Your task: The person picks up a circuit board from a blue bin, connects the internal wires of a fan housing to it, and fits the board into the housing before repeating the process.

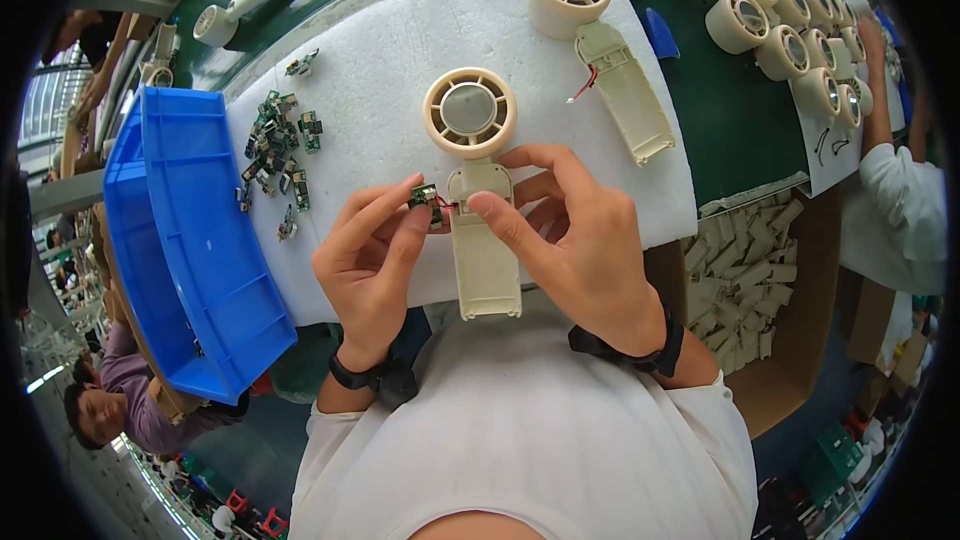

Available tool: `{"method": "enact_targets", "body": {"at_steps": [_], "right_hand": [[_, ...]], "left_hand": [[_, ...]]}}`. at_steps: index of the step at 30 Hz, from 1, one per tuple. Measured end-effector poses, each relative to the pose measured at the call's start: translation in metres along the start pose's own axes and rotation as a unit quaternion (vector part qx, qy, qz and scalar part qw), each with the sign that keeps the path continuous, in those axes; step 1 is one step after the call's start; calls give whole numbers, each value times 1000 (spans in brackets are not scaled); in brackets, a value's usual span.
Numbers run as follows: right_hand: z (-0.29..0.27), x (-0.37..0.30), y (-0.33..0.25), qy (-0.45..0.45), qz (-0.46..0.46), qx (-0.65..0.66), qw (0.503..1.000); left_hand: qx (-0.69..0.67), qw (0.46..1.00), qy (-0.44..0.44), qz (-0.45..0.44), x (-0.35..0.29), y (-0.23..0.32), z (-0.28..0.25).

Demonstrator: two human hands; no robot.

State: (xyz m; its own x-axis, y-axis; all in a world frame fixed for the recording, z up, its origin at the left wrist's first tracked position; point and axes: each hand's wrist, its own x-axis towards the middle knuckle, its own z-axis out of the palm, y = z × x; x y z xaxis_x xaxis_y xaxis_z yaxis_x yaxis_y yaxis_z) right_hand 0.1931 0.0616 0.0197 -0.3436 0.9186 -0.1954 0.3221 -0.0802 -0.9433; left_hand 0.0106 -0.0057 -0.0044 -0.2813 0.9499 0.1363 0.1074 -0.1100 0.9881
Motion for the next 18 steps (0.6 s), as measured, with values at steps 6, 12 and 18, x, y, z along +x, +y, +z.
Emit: {"method": "enact_targets", "body": {"at_steps": [6,12,18], "right_hand": [[3,5,3,-80,28,113,990],[15,-2,10,-51,-64,38,996],[16,3,13,-78,-77,-16,994]], "left_hand": [[-106,992,-7,-63,3,-4,4],[-161,985,-3,-57,-1,-7,7],[-165,985,0,-47,-1,-11,7]]}}
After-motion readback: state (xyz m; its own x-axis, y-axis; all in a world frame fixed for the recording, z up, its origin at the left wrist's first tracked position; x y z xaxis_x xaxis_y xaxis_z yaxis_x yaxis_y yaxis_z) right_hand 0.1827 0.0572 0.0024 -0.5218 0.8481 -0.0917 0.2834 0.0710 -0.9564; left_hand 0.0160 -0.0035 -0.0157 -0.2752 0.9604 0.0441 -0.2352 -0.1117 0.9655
